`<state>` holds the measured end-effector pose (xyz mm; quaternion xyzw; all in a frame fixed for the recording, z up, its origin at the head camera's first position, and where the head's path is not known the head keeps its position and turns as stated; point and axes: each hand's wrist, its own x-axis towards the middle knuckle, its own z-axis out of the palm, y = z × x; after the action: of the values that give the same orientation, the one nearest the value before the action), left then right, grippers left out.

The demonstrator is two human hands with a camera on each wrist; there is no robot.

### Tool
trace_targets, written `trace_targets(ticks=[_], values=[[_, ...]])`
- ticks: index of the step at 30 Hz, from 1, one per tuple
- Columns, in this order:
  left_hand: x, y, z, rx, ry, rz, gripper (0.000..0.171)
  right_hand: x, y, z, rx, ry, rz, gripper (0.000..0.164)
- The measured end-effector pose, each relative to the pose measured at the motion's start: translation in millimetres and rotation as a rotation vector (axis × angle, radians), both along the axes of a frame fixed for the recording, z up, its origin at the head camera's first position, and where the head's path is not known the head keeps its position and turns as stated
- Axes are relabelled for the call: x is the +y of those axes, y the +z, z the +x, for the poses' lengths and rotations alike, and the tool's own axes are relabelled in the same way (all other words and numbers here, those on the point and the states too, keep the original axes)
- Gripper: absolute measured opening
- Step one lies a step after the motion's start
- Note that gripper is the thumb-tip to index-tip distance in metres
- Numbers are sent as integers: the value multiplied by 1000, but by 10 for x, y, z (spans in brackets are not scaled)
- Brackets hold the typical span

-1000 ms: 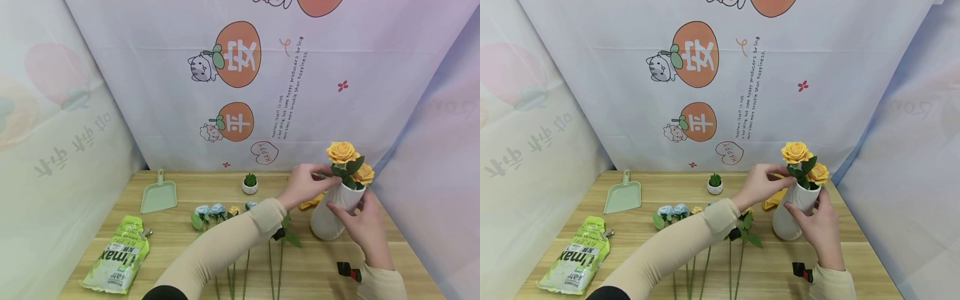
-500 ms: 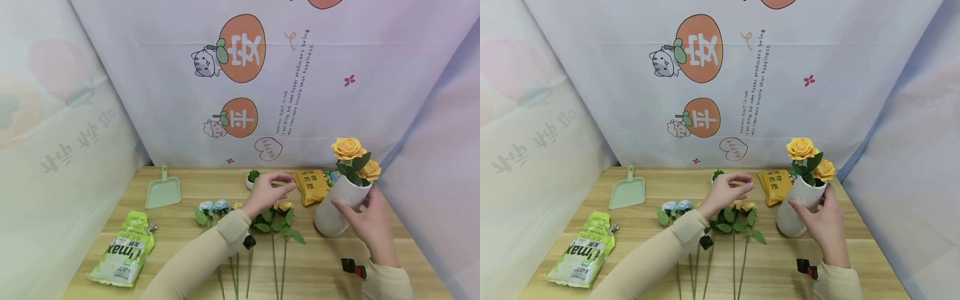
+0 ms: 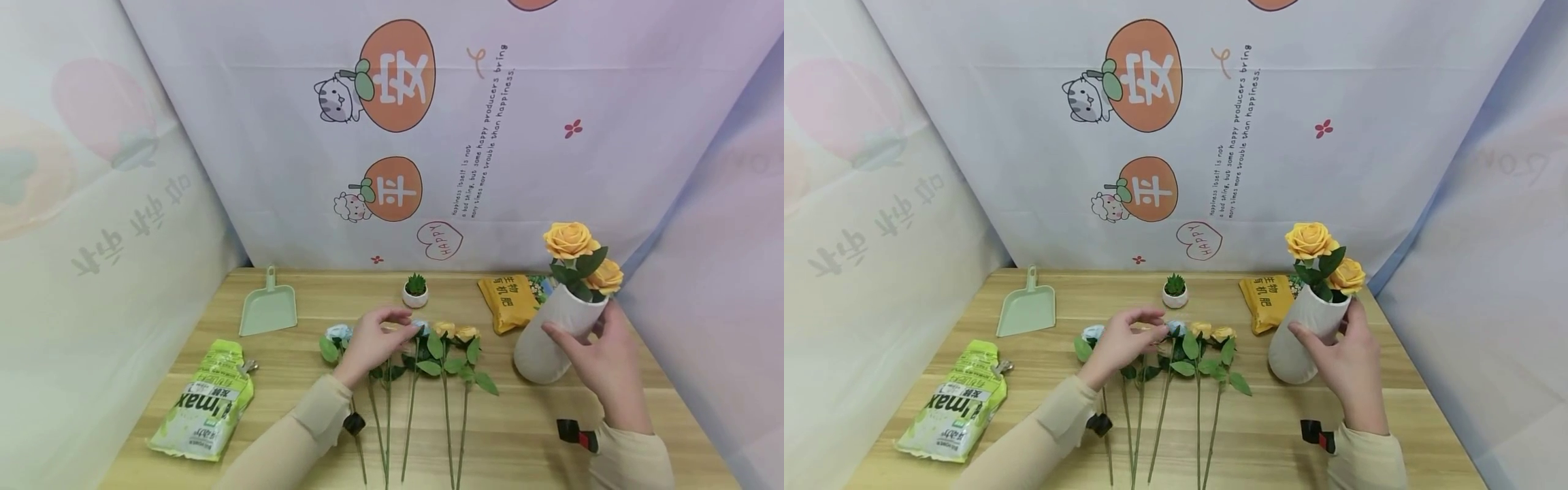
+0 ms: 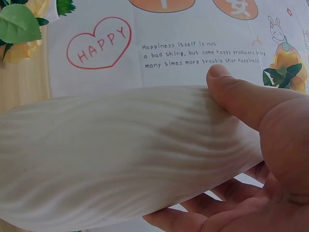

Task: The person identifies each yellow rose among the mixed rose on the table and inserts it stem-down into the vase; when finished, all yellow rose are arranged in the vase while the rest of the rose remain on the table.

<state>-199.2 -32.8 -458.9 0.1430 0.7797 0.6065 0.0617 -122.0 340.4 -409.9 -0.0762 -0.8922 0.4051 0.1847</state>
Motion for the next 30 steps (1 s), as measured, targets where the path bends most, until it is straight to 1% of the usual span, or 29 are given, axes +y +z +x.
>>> trace_targets(ticks=[4,7,11,13,15,21,25,30], values=[[-202,-122,124,16,4,-93,38,1,13,-4,1,3,7,99],[-297,-223,226,25,-11,-155,38,1,19,-8,3,5,7,98],[-364,-329,359,21,-31,-261,43,-2,15,-11,4,5,2,98],[-379,-378,410,14,-43,-288,43,-4,7,-9,-3,2,0,99],[-390,-419,446,25,-50,-331,40,-8,-2,-3,-15,-1,1,99],[-404,-521,481,97,-63,-430,29,0,-15,12,-18,-4,-4,99],[-412,-550,475,110,-71,-463,29,6,-14,10,0,4,-14,98],[-411,-547,477,122,-82,-496,20,6,-13,-1,7,6,-2,98]])
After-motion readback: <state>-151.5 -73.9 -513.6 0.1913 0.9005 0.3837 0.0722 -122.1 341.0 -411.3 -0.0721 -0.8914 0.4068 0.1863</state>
